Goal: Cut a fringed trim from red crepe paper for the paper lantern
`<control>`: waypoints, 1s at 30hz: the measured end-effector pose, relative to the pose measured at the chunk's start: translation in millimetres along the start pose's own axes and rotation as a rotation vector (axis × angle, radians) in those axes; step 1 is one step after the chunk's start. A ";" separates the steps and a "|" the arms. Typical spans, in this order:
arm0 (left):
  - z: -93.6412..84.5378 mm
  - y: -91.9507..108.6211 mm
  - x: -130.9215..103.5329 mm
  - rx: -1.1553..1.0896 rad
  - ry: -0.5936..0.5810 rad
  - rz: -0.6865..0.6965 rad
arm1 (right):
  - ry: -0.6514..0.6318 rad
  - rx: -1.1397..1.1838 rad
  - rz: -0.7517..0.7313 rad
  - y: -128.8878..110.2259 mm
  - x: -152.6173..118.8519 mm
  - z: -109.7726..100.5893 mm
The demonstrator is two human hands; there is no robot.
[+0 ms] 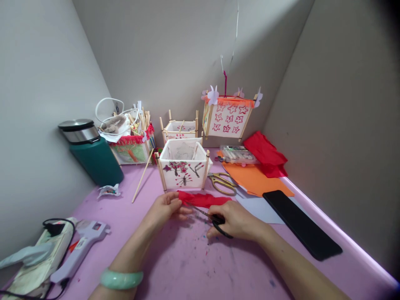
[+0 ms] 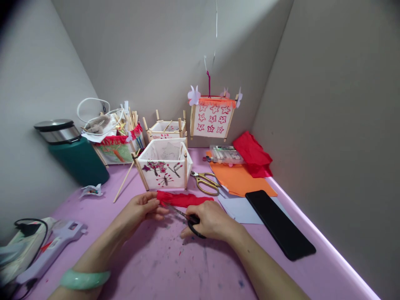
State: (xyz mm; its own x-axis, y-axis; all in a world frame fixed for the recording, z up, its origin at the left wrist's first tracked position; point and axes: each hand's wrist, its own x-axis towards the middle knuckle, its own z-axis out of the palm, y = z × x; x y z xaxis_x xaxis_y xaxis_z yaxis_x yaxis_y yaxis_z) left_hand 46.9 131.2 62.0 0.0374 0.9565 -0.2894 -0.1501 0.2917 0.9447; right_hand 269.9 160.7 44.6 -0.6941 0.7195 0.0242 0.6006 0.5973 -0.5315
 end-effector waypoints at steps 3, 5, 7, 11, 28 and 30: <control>0.3 0.0 0.2 0.003 0.002 0.009 | -0.011 0.008 0.001 -1.6 -1.0 -1.4; 0.4 -0.8 0.4 0.002 -0.001 0.017 | -0.013 0.017 0.005 -2.7 -1.5 -2.0; 0.5 -2.1 0.8 0.003 0.007 0.022 | -0.009 0.022 0.004 -3.2 -1.7 -2.0; 0.8 -4.9 1.5 0.013 0.017 0.010 | -0.009 0.018 0.000 -2.0 -0.7 -0.7; -0.5 -3.4 -0.4 0.020 -0.003 -0.006 | -0.023 0.011 0.021 -1.9 1.0 -0.8; 0.0 -4.8 0.4 0.035 -0.018 -0.012 | -0.023 0.005 0.018 -1.9 1.0 -0.9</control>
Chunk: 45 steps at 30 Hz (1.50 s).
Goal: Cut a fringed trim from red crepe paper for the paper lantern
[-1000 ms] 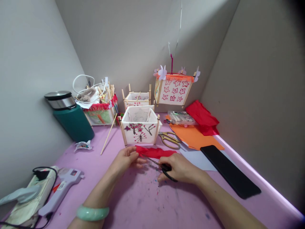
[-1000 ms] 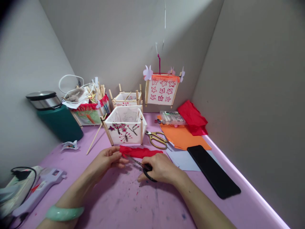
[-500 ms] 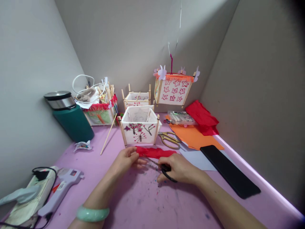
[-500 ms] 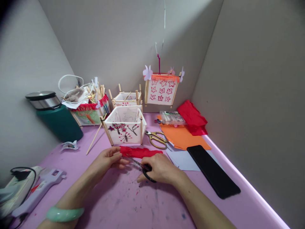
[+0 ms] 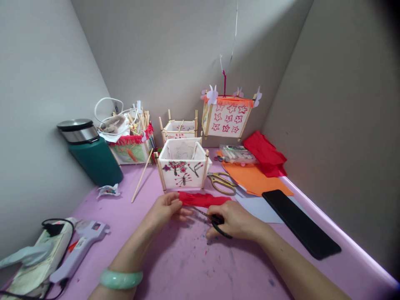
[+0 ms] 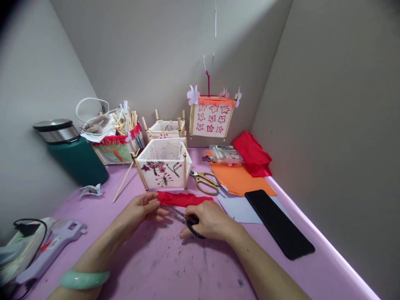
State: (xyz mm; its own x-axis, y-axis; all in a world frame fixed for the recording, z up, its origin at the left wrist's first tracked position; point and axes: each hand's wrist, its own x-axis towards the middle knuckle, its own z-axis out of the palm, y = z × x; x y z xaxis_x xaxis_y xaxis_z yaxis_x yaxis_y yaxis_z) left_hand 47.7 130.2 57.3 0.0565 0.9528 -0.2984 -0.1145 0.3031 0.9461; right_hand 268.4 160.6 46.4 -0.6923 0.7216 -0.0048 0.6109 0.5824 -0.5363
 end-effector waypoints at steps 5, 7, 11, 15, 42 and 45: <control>1.4 -2.4 3.0 0.019 -0.051 -0.011 | -0.002 -0.010 -0.016 0.7 0.0 0.9; 1.2 -3.0 3.3 0.029 -0.065 -0.013 | 0.001 -0.013 -0.020 1.2 -0.1 1.5; 0.0 -4.0 3.0 0.038 -0.072 -0.020 | 0.005 -0.025 -0.024 1.8 0.3 2.2; -1.0 -4.3 2.7 0.016 -0.080 -0.021 | 0.012 -0.046 -0.037 2.0 1.1 2.7; -1.2 -2.9 1.6 0.027 -0.092 -0.017 | 0.029 -0.053 -0.038 1.5 1.1 5.4; -0.9 -4.2 1.9 0.028 -0.121 -0.015 | 0.034 -0.050 -0.042 2.7 1.2 7.0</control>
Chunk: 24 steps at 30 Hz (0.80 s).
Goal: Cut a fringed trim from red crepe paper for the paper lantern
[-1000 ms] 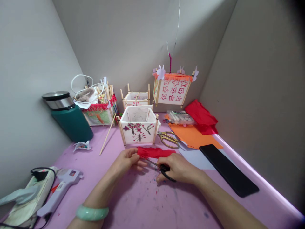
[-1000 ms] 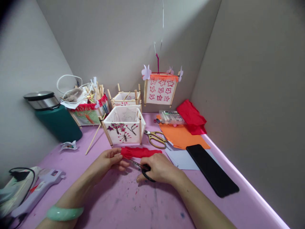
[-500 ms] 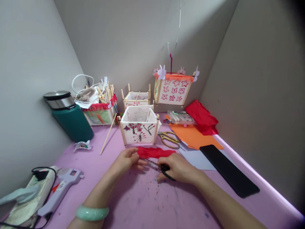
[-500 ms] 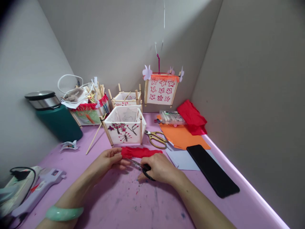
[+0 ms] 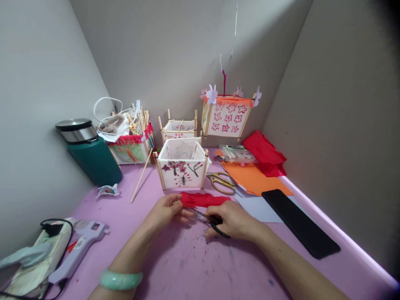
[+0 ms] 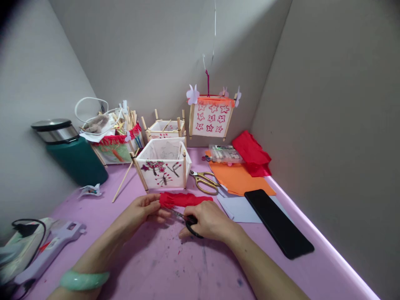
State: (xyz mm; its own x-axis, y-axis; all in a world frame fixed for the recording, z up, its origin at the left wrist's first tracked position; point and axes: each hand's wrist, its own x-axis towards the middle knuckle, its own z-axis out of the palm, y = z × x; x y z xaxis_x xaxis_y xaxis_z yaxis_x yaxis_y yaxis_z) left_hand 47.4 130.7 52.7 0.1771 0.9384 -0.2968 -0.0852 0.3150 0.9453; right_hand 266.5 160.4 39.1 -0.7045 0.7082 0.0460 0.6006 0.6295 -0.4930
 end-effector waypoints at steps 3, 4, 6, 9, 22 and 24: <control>-0.1 -1.1 1.2 -0.011 -0.004 -0.001 | 0.008 -0.005 0.000 0.7 0.2 1.0; -0.2 -1.3 1.7 -0.011 0.000 -0.003 | 0.006 -0.007 0.000 0.9 0.3 1.1; -0.3 -1.5 2.5 -0.007 0.013 -0.004 | -0.003 -0.006 -0.001 1.1 0.6 1.0; -0.6 -1.6 3.1 -0.014 0.027 0.005 | -0.008 -0.002 -0.001 1.2 0.7 0.8; -2.5 3.6 -0.6 -0.045 0.077 0.036 | -0.026 0.063 0.009 -1.2 0.4 -1.3; -2.5 4.5 -0.6 -0.041 0.076 0.035 | -0.033 0.062 0.011 -1.6 0.5 -2.2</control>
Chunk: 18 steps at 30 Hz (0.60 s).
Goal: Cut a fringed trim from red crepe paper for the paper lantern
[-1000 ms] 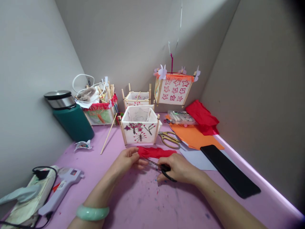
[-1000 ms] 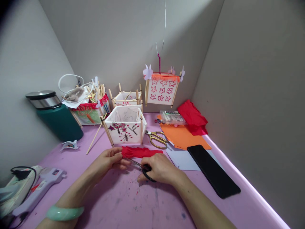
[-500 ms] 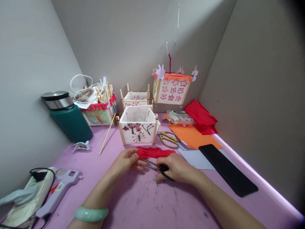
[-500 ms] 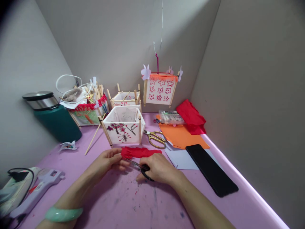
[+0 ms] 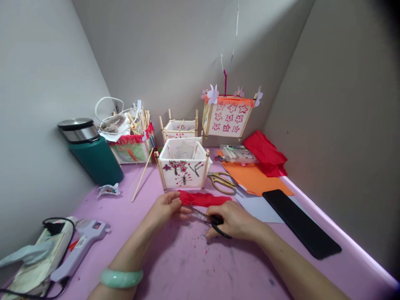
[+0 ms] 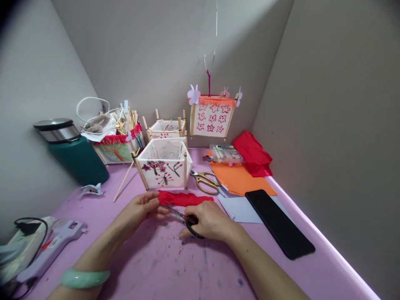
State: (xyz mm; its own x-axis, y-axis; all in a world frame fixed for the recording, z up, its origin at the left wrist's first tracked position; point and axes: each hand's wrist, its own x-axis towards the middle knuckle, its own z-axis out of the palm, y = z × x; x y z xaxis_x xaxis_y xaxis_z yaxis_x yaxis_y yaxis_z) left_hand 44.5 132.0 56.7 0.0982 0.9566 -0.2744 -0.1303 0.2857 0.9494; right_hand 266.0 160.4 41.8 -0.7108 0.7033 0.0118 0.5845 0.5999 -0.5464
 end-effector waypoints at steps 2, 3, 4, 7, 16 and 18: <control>0.2 0.1 0.2 0.000 -0.004 -0.001 | -0.004 -0.006 0.001 -0.7 -0.1 -0.8; 0.5 -0.1 0.3 0.000 -0.004 -0.001 | -0.004 -0.008 0.004 -1.2 -0.2 -1.1; 0.8 -0.4 0.4 -0.001 -0.003 -0.002 | -0.003 -0.012 0.007 -1.6 -0.4 -1.3; 2.3 -1.7 0.4 -0.001 0.000 -0.012 | 0.002 -0.024 0.013 -2.1 -0.8 -1.6; 4.0 -4.5 1.8 0.004 -0.012 -0.022 | 0.016 -0.036 -0.006 3.3 0.3 2.6; 4.1 -4.2 1.9 0.008 -0.012 -0.024 | 0.021 -0.045 -0.011 3.9 0.5 2.8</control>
State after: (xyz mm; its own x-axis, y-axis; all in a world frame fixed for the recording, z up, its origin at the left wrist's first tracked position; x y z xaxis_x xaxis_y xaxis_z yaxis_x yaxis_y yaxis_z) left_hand 49.3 132.3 52.8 0.1135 0.9487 -0.2952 -0.1197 0.3080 0.9438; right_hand 266.8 162.1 37.3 -0.7091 0.7042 0.0351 0.5944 0.6238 -0.5075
